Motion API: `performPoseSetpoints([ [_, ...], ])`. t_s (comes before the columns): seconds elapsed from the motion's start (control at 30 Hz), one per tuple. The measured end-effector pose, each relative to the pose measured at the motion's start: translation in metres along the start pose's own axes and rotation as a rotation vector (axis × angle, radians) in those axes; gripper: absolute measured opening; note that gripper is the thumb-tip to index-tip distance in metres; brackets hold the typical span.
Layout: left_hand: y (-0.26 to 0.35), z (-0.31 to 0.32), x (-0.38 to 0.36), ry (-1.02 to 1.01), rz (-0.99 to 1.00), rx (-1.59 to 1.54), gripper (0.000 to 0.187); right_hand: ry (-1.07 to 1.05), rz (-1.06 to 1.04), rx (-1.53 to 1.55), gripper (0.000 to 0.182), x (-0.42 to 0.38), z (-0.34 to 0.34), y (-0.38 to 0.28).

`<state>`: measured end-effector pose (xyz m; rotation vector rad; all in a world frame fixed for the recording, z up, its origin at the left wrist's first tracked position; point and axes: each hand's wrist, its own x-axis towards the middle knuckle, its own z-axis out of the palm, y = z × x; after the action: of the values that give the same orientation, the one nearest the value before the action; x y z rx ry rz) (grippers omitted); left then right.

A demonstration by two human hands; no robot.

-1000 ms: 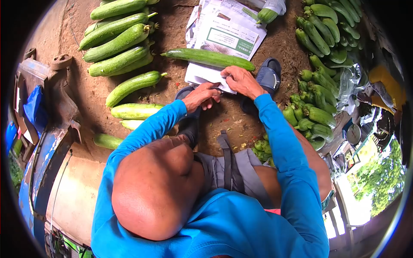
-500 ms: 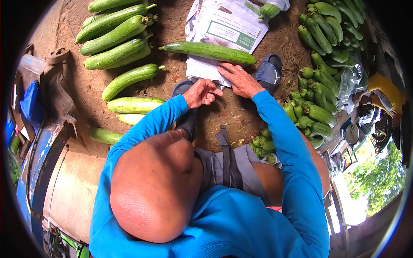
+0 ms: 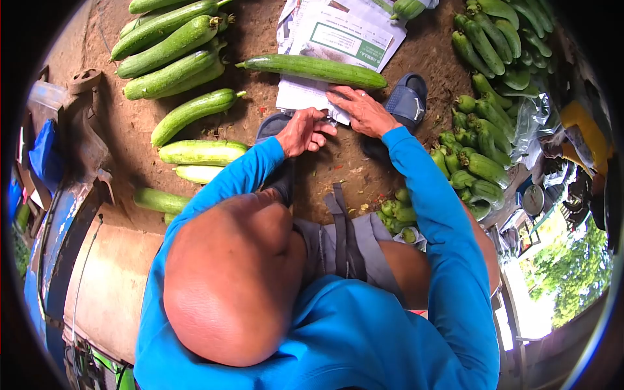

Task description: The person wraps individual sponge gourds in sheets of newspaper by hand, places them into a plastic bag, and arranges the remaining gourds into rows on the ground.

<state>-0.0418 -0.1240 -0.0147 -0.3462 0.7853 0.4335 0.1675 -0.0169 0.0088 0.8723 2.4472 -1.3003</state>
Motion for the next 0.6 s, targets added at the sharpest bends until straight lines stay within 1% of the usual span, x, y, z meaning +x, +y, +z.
performPoseSetpoints([
  [0.07,-0.001,-0.005,0.009,-0.075,-0.038,-0.022,0.032,-0.015,0.002,0.014,0.071,0.002,-0.001,0.002],
  [0.1,-0.01,-0.009,0.01,-0.076,-0.039,-0.023,0.032,-0.016,0.003,0.015,0.071,0.001,-0.001,0.002],
  [0.17,-0.026,-0.007,0.006,-0.198,0.298,0.127,0.031,0.001,-0.039,0.061,0.073,0.002,-0.002,0.003],
  [0.2,-0.019,-0.004,0.008,-0.197,0.298,0.127,0.031,0.001,-0.04,0.061,0.073,0.003,-0.002,0.004],
  [0.27,0.002,0.005,0.013,0.035,-0.055,0.234,0.032,-0.008,-0.043,0.069,0.075,0.002,-0.003,0.004],
  [0.33,0.009,0.015,0.01,0.068,-0.013,0.227,0.032,-0.006,-0.038,0.064,0.072,0.003,-0.003,0.007],
  [0.37,0.011,0.014,0.013,0.048,-0.041,0.188,0.03,-0.006,-0.034,0.056,0.069,0.003,-0.003,0.007],
  [0.4,0.008,0.014,0.015,0.061,-0.042,0.189,0.027,-0.01,-0.031,0.06,0.069,0.002,-0.003,0.007],
  [0.47,0.008,0.014,0.021,0.014,-0.092,0.204,0.025,-0.019,-0.013,0.052,0.07,0.003,-0.003,0.007],
  [0.5,0.008,0.014,0.024,0.007,-0.099,0.216,0.024,-0.012,-0.037,0.056,0.071,0.004,-0.003,0.008],
  [0.6,0.007,0.012,0.029,-0.009,-0.095,0.23,0.022,-0.003,-0.012,-0.006,0.072,0.004,0.0,0.006],
])
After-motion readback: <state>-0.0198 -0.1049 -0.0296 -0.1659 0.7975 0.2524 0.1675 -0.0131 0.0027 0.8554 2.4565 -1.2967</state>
